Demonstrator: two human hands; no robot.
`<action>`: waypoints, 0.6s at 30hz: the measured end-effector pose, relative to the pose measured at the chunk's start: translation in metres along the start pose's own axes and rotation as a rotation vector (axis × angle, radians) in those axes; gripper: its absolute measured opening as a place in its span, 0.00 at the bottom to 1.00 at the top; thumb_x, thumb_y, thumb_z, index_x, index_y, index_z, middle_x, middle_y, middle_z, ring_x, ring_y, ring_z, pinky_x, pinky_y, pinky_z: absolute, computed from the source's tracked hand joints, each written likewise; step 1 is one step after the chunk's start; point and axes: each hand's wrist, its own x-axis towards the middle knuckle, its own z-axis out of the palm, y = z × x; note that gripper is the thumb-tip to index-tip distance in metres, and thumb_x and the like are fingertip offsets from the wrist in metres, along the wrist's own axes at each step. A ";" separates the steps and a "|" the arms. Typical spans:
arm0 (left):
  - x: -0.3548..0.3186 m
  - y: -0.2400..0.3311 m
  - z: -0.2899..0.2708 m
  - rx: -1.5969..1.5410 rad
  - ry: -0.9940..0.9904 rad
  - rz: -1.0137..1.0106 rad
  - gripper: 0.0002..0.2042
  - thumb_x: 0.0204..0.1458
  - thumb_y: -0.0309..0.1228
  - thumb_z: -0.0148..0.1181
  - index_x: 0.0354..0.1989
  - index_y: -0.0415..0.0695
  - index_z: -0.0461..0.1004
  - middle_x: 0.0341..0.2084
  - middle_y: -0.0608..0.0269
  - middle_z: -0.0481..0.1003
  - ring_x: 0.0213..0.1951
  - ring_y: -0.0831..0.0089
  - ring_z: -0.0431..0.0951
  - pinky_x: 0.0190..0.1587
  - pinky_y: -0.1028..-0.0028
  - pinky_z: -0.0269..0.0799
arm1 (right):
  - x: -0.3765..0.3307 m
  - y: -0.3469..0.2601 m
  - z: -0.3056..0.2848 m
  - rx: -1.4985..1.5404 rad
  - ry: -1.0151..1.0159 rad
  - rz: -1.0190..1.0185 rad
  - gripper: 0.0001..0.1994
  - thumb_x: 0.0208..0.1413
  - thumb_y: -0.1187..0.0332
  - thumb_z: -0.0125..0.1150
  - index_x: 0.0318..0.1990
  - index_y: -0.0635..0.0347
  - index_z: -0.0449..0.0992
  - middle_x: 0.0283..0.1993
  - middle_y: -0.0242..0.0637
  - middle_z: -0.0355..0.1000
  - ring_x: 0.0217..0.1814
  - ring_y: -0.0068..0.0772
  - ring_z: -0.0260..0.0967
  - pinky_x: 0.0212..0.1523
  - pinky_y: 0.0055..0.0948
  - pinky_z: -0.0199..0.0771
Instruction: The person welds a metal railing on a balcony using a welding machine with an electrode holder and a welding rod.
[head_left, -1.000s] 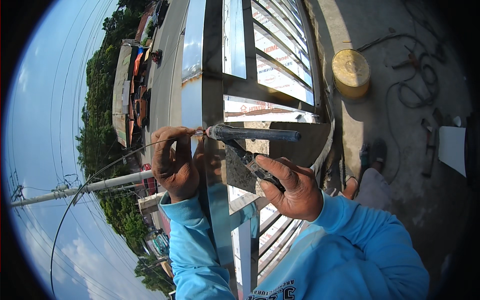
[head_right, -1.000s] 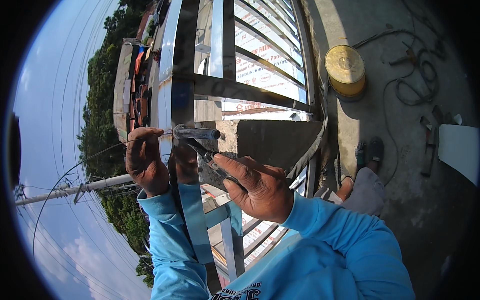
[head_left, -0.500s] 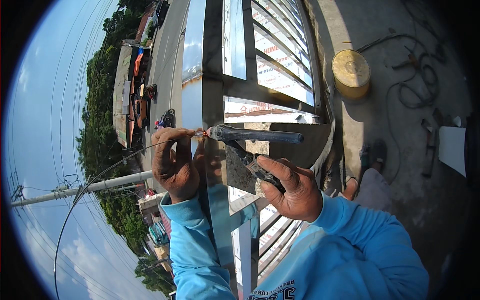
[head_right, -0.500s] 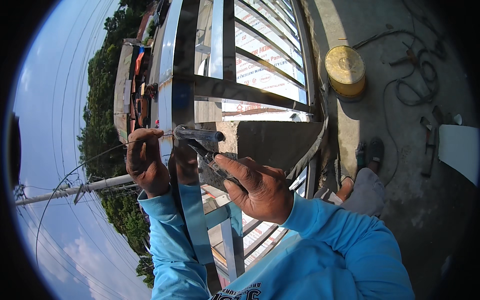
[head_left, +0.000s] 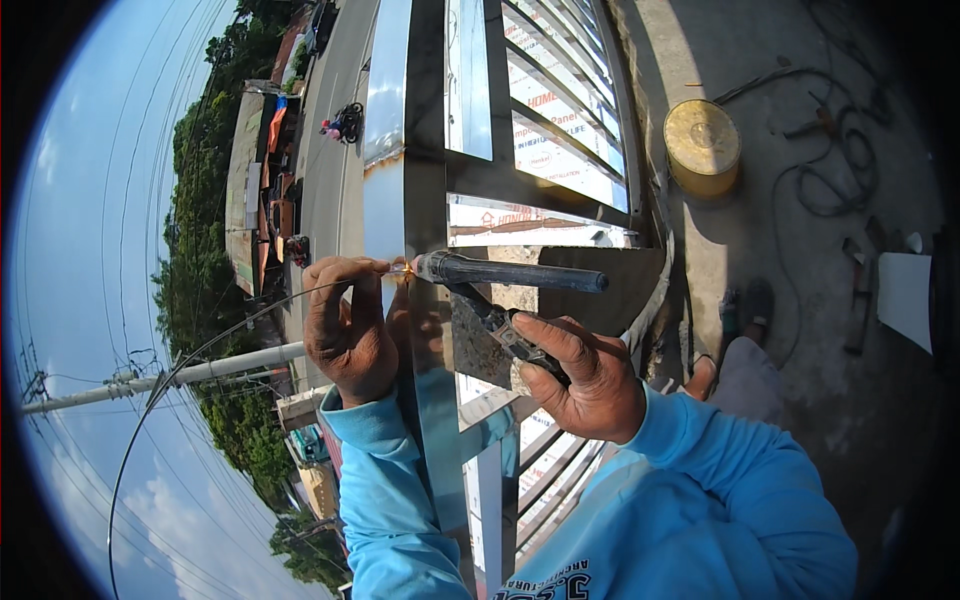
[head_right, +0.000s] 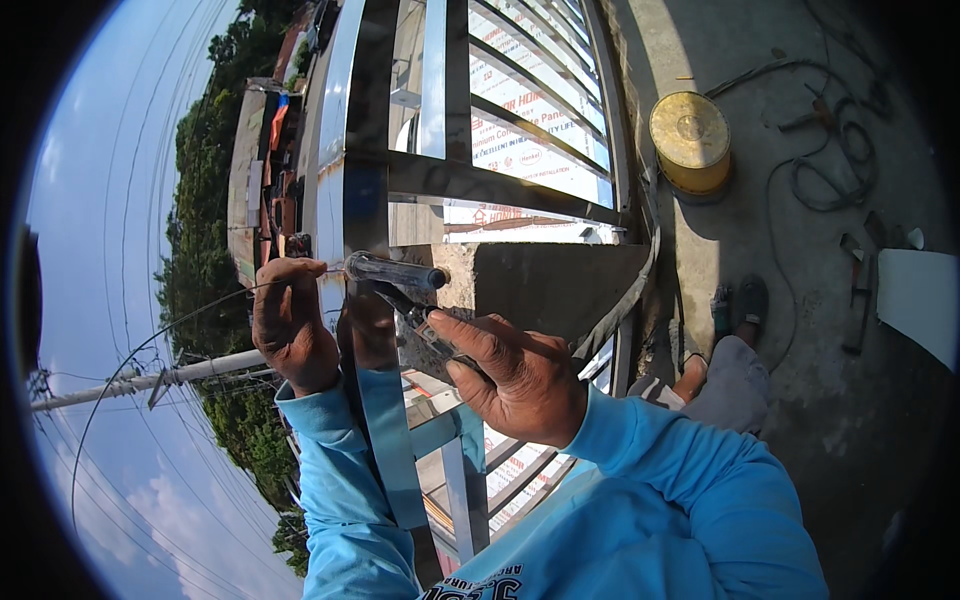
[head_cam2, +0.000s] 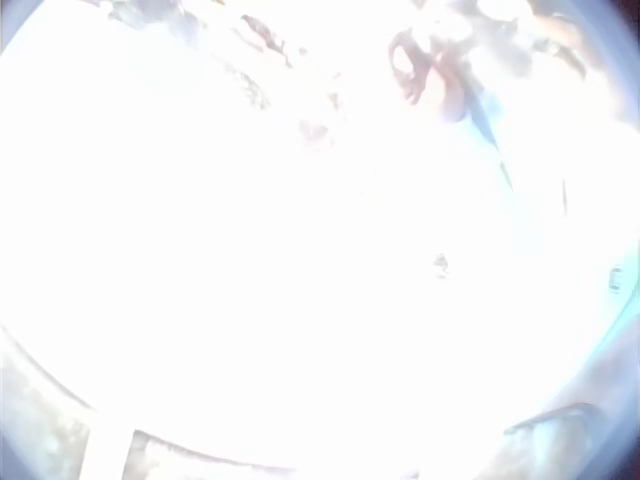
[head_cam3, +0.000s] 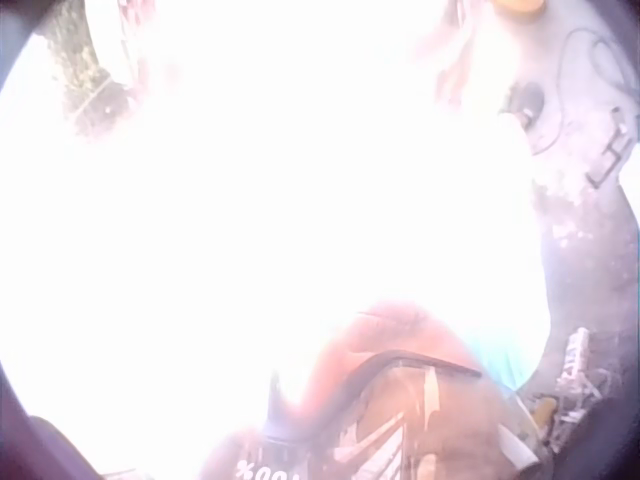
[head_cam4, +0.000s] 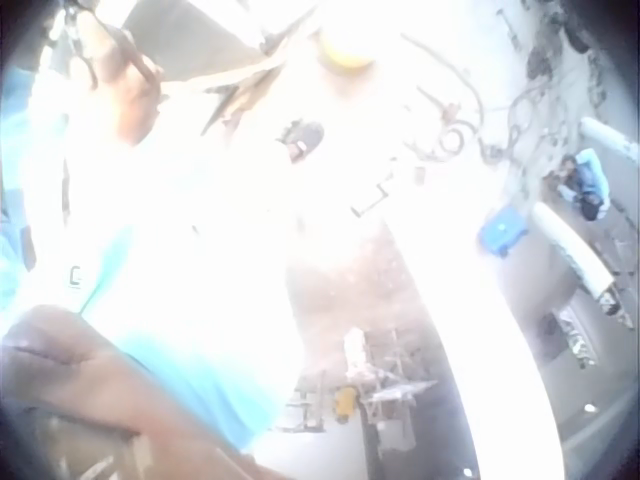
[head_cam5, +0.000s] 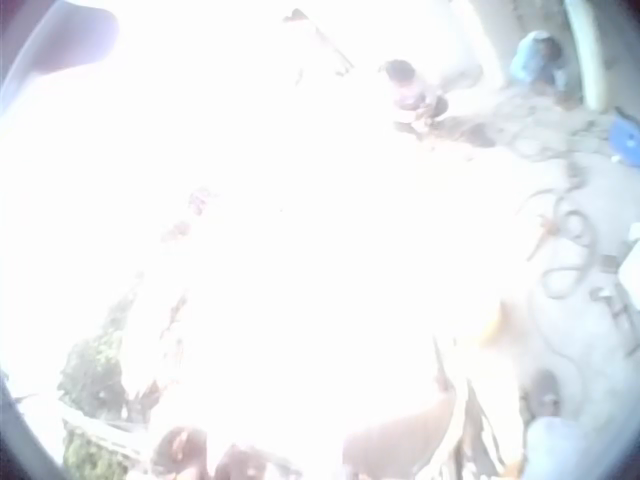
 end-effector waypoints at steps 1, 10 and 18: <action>0.000 0.000 0.000 0.000 0.000 0.001 0.11 0.52 0.08 0.55 0.40 0.35 0.75 0.36 0.58 0.77 0.43 0.68 0.75 0.49 0.70 0.74 | 0.001 -0.001 -0.001 -0.001 0.001 -0.001 0.30 0.54 0.76 0.66 0.65 0.50 0.68 0.50 0.44 0.77 0.38 0.46 0.81 0.36 0.37 0.84; -0.001 -0.003 0.001 -0.035 0.020 0.026 0.12 0.51 0.07 0.55 0.41 0.35 0.75 0.36 0.57 0.77 0.43 0.67 0.75 0.48 0.69 0.75 | 0.001 0.001 -0.002 -0.011 -0.042 -0.011 0.31 0.53 0.77 0.66 0.66 0.50 0.67 0.50 0.44 0.77 0.35 0.46 0.80 0.34 0.37 0.83; -0.001 -0.005 -0.006 -0.005 -0.037 0.047 0.08 0.60 0.15 0.54 0.45 0.35 0.75 0.41 0.55 0.76 0.43 0.68 0.78 0.50 0.68 0.74 | 0.001 0.000 -0.002 -0.027 -0.045 -0.008 0.31 0.53 0.76 0.66 0.66 0.49 0.68 0.49 0.43 0.77 0.34 0.46 0.79 0.33 0.37 0.82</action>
